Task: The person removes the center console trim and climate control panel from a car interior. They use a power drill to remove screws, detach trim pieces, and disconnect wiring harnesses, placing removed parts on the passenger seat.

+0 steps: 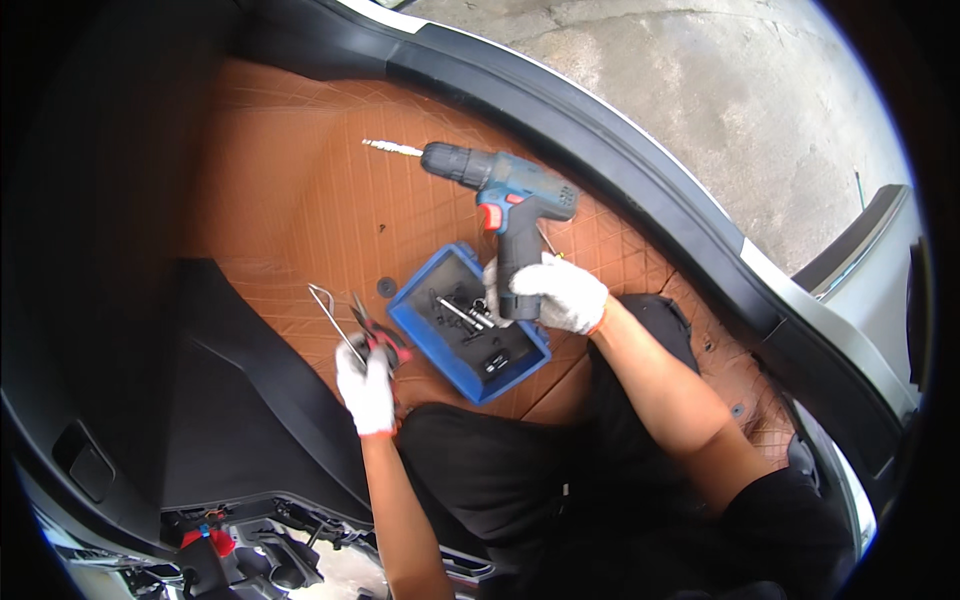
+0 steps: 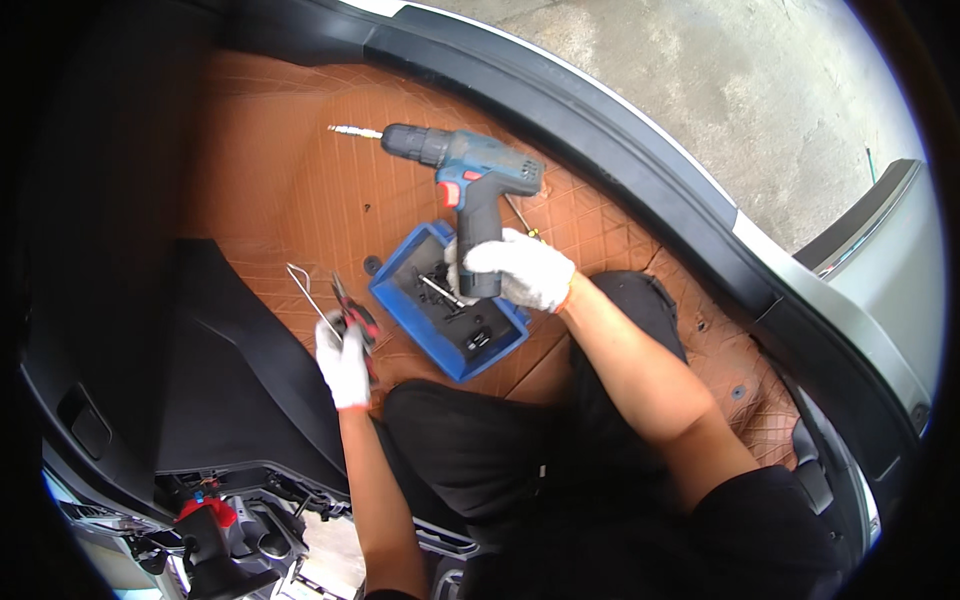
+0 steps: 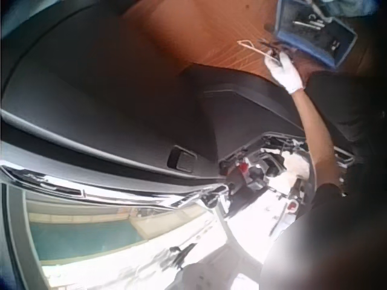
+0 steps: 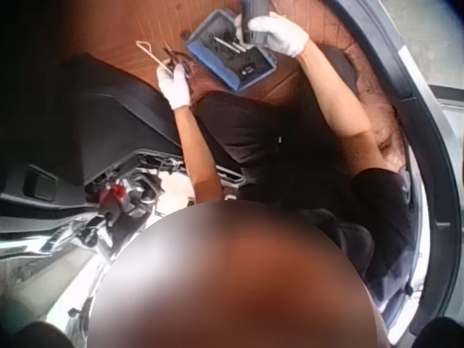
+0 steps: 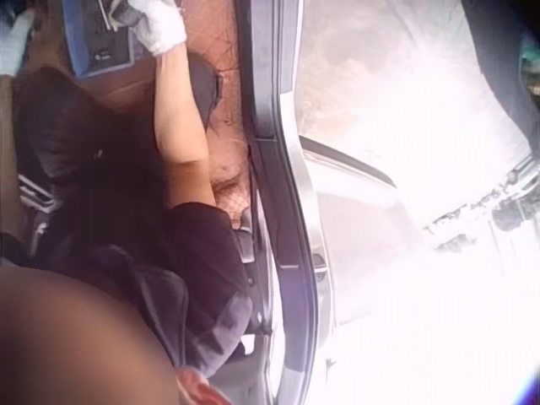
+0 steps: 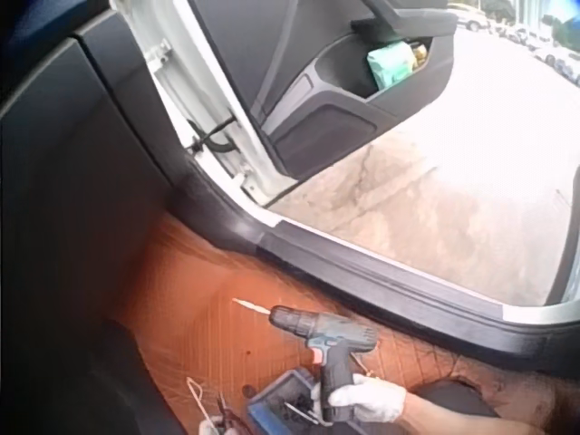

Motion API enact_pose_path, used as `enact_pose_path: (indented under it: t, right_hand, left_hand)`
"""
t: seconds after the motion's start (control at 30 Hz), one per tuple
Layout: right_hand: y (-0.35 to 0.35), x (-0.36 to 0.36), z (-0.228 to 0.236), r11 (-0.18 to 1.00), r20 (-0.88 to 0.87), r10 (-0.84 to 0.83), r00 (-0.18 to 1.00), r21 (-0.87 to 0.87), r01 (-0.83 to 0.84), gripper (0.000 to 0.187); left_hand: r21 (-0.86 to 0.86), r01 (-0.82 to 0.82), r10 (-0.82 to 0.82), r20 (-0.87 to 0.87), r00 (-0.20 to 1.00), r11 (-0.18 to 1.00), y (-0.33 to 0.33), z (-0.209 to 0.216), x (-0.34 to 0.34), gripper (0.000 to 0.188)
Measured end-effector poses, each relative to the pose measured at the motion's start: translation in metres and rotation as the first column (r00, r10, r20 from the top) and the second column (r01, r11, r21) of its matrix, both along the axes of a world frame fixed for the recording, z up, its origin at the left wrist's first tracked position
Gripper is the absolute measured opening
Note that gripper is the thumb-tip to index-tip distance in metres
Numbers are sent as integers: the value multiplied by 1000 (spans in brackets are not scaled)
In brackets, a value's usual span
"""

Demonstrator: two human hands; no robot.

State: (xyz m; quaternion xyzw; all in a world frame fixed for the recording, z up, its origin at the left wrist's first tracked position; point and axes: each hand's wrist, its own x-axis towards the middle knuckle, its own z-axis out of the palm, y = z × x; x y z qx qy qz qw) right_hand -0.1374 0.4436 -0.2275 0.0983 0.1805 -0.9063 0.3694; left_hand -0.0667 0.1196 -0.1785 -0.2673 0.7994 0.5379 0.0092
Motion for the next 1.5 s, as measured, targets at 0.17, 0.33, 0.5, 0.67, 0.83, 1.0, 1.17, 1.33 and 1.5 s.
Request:
enact_pose_path:
  t: [0.17,0.33,0.5,0.67,0.83,1.0,1.17,1.33,1.5]
  right_hand:
    - [-4,3,0,1000,8,-24,1000,-20,25,43]
    - [-4,1,-7,997,61,-70,996,27,68,45]
    - [-4,0,-4,996,71,-73,995,60,69,51]
    - [-4,-3,-3,999,69,-44,997,34,42,51]
    - [-4,-3,-2,995,113,-99,989,7,98,44]
    - [-4,-10,-8,990,203,-136,970,70,124,39]
    - [-9,-6,-19,873,206,-105,973,488,-10,47]
    - [-11,4,-17,385,-31,81,996,923,-3,56]
    - [-49,40,50,-171,-607,573,551,569,804,27]
  left_hand:
    - [-401,-44,110,144,983,915,-67,-60,-51,34]
    - [-922,70,-173,3,985,380,-16,-42,-63,46]
    - [-707,655,-510,472,718,268,40,-75,-3,17]
    - [-611,791,-369,732,572,15,64,-96,-25,8]
    - [-602,717,-366,617,697,351,64,-108,-20,11]
    - [-578,674,-383,555,738,460,59,-109,-26,18]
    - [-386,469,-319,392,863,794,71,-71,-21,30]
    - [362,-73,-7,213,977,929,58,-14,40,28]
    - [819,-315,395,119,911,480,20,-18,97,18]
